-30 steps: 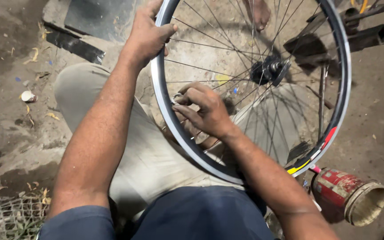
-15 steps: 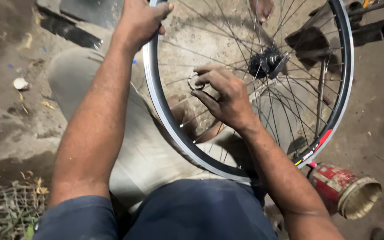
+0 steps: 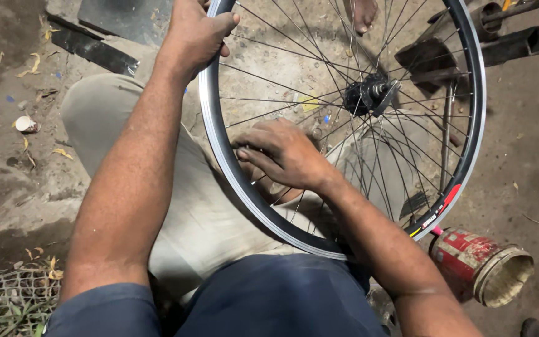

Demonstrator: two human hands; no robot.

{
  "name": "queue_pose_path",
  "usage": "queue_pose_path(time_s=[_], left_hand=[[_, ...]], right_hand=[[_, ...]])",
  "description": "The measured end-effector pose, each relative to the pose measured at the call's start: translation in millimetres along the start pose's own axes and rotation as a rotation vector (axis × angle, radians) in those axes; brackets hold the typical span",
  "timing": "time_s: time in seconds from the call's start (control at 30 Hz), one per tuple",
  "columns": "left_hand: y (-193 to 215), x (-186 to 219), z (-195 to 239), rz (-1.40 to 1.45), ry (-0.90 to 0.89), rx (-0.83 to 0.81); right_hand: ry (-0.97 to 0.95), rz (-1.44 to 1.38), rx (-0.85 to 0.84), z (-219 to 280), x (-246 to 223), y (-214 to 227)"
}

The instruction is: The person is sitting on the ground and using a spoke wrench to tighten the spokes of a bicycle wheel. They rotate the wheel and adjust multiple spokes in sequence.

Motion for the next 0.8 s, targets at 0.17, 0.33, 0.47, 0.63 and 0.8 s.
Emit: queue_pose_path(time_s=[0.17,0.33,0.47,0.63,0.8], left_hand=[[4.6,0.2,1.4,0.005,-0.028,0.004],[-3.4,-0.3,0.5,0.025,-0.012,-0.005],[-0.8,3.7,0.2,0.033,-0.031,-0.009],[-1.1,-0.7,1.8,0.022,0.016,-0.017],[-2.7,2.7,3.1,0.017,0.015,-0.029]], right_hand=[[0.054,-0.173,0.056,4.7,-3.9,10.6],[-0.284,0.425,-0.237,-5.4,20.2,-30.1],[0.21,0.108,0.165,-0.3,-12.9,10.7],[-0.111,-0.054,-0.03,3.3,19.1,-7.2],[-0.024,0.266,0.116,-5.0,-6.1,-9.5]])
Point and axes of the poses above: each hand's wrist, its own z-axis away from the middle knuckle, its own y-axis out of the back of the hand, x = y × z, the point moved 9 cm from there along -z, towards the middle knuckle, and after that the axes turned 7 degrees about z, right-handed, at the moved point
